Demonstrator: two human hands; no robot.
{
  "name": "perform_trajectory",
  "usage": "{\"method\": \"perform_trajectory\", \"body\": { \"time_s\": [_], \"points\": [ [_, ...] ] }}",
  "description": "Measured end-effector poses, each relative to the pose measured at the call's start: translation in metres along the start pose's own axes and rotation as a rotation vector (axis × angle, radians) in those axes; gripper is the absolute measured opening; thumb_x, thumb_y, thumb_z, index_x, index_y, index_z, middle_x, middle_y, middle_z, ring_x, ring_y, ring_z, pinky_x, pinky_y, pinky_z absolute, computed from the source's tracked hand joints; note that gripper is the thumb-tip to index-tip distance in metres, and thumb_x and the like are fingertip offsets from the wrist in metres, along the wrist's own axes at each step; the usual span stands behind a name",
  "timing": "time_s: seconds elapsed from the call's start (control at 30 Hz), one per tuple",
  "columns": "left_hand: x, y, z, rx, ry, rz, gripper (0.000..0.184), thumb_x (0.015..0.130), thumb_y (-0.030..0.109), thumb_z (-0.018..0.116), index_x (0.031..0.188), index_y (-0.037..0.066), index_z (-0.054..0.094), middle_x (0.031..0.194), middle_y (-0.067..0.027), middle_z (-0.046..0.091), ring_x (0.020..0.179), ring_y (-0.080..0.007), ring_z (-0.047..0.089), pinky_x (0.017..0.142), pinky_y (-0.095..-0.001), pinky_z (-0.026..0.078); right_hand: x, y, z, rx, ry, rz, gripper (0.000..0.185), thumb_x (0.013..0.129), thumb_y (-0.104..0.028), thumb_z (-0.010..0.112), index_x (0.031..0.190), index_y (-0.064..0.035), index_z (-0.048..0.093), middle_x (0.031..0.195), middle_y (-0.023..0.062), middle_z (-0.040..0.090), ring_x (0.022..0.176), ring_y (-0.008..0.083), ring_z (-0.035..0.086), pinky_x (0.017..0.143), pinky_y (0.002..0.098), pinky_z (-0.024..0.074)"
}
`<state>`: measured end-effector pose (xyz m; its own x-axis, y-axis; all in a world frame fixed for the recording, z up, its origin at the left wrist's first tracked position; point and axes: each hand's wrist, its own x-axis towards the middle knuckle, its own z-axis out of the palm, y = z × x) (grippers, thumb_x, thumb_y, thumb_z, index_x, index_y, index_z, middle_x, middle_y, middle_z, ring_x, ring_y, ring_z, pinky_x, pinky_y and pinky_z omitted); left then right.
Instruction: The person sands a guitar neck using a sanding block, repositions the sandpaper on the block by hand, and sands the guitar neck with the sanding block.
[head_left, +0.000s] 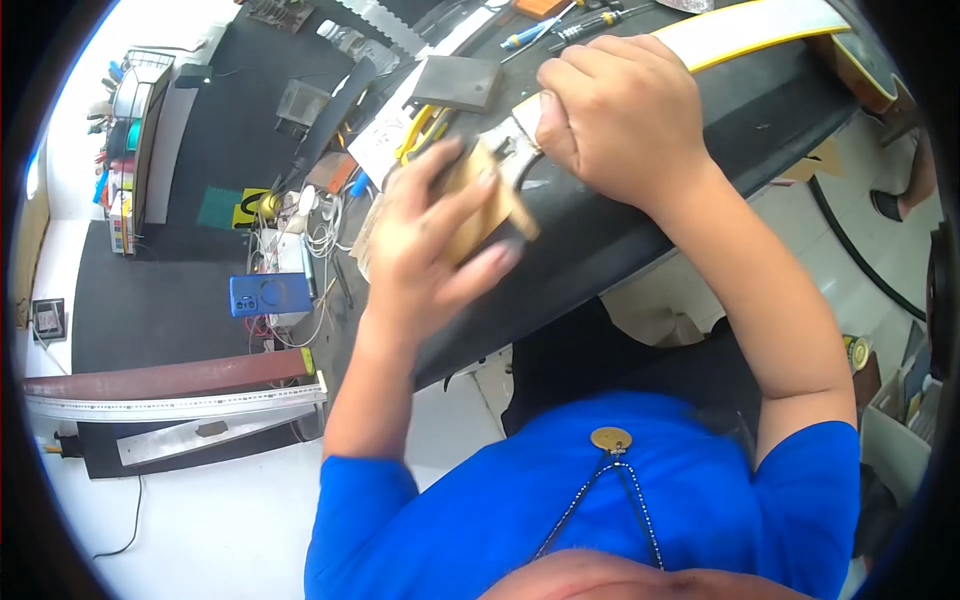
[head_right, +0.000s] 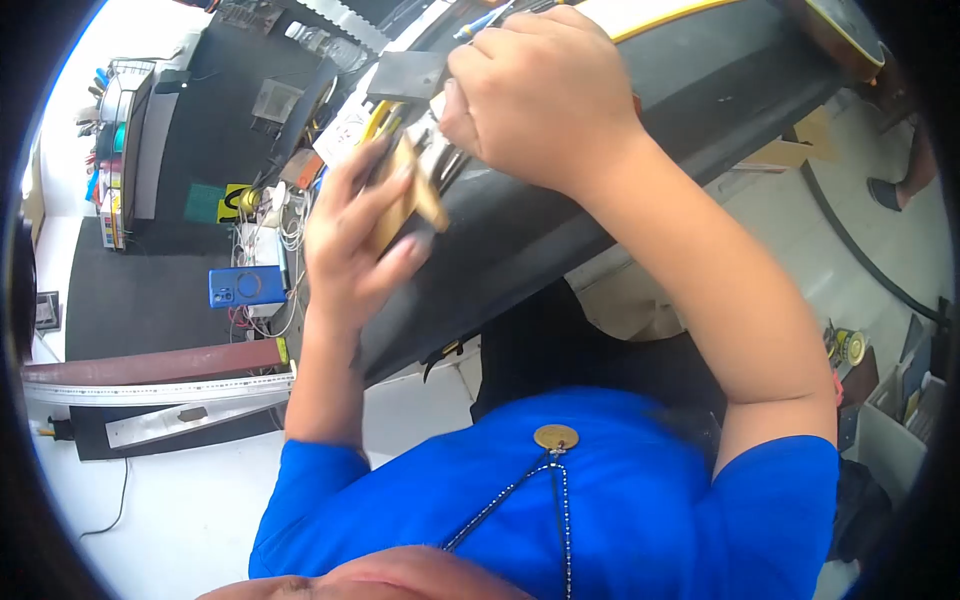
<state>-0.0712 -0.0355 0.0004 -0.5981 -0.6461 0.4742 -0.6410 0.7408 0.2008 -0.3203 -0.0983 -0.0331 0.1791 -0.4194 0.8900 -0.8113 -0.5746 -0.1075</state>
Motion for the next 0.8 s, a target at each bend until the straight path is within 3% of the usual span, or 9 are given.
{"method": "perform_trajectory", "body": {
  "time_s": [0.13,0.27,0.4,0.43,0.53,0.57,0.67,0.73,0.8],
  "points": [
    [-0.012,-0.041,-0.007,-0.001,0.025,-0.276,0.053,0.078,0.028,0.089,0.126,0.006,0.078,0.143,-0.0276,0.064,0.127,-0.0433,0.066,0.108,-0.0482,0.053,-0.001,0.001,-0.001,-0.010,-0.040,0.008,0.015,0.087,-0.024,0.064,0.083,-0.0104,0.069,0.079,0.0036,0.069,0.081,0.0253,0.068,0.078,0.0405,0.0521],
    [-0.015,-0.002,-0.004,0.001,0.014,-0.030,0.053,0.079,0.030,0.090,0.126,0.008,0.079,0.142,-0.0259,0.065,0.127,-0.0429,0.066,0.109,-0.0490,0.052,-0.003,0.002,-0.001,0.008,-0.023,-0.005,0.013,0.086,-0.022,0.065,0.083,-0.0104,0.070,0.079,0.0037,0.069,0.080,0.0256,0.069,0.078,0.0406,0.0521],
    [-0.020,-0.040,-0.011,0.046,0.008,-0.300,0.053,0.086,0.032,0.083,0.131,0.004,0.076,0.146,-0.0270,0.063,0.130,-0.0404,0.065,0.111,-0.0486,0.050,-0.003,0.004,0.001,-0.006,-0.012,0.008,0.013,0.085,-0.022,0.066,0.083,-0.0105,0.070,0.079,0.0036,0.069,0.080,0.0254,0.068,0.077,0.0405,0.0518],
    [-0.013,-0.035,-0.003,0.035,0.038,-0.210,0.053,0.087,0.029,0.083,0.132,0.004,0.075,0.146,-0.0244,0.064,0.127,-0.0385,0.067,0.109,-0.0467,0.051,-0.003,0.001,0.003,-0.001,-0.019,0.008,0.013,0.085,-0.023,0.066,0.083,-0.0106,0.071,0.078,0.0035,0.069,0.080,0.0252,0.068,0.077,0.0405,0.0517],
    [-0.031,-0.007,-0.009,0.006,-0.033,-0.040,0.056,0.084,0.034,0.085,0.131,0.004,0.077,0.145,-0.0297,0.062,0.134,-0.0441,0.063,0.114,-0.0498,0.049,0.001,0.003,0.000,0.101,0.037,0.005,0.019,0.080,-0.026,0.067,0.069,-0.0127,0.061,0.067,0.0065,0.061,0.066,0.0286,0.064,0.069,0.0423,0.0506],
    [-0.046,-0.028,-0.010,-0.102,0.004,-0.091,0.058,0.077,0.036,0.091,0.126,0.007,0.079,0.143,-0.0283,0.064,0.129,-0.0473,0.064,0.111,-0.0531,0.050,0.001,0.005,0.001,0.096,0.043,0.004,0.019,0.080,-0.026,0.067,0.069,-0.0127,0.061,0.067,0.0065,0.061,0.067,0.0285,0.064,0.069,0.0424,0.0506],
    [-0.024,-0.041,-0.011,0.046,0.018,-0.262,0.056,0.078,0.030,0.089,0.127,0.007,0.078,0.144,-0.0267,0.064,0.127,-0.0453,0.066,0.110,-0.0506,0.052,-0.002,-0.003,0.004,0.069,0.028,0.000,0.019,0.080,-0.027,0.067,0.069,-0.0124,0.061,0.067,0.0066,0.061,0.067,0.0283,0.065,0.069,0.0426,0.0506],
    [-0.022,-0.014,-0.006,0.061,-0.015,-0.077,0.058,0.076,0.031,0.090,0.128,0.008,0.078,0.148,-0.0257,0.062,0.133,-0.0442,0.063,0.109,-0.0512,0.052,0.000,0.001,-0.001,-0.020,-0.017,-0.016,0.019,0.080,-0.027,0.067,0.069,-0.0122,0.061,0.067,0.0066,0.060,0.068,0.0284,0.064,0.068,0.0429,0.0505],
    [-0.047,-0.019,-0.015,-0.068,-0.025,-0.060,0.059,0.076,0.032,0.091,0.128,0.008,0.078,0.148,-0.0258,0.061,0.134,-0.0446,0.062,0.111,-0.0520,0.051,-0.001,0.005,0.005,0.039,0.025,-0.027,0.019,0.080,-0.027,0.067,0.070,-0.0122,0.061,0.067,0.0063,0.061,0.068,0.0285,0.064,0.068,0.0430,0.0501]
  ]
}}
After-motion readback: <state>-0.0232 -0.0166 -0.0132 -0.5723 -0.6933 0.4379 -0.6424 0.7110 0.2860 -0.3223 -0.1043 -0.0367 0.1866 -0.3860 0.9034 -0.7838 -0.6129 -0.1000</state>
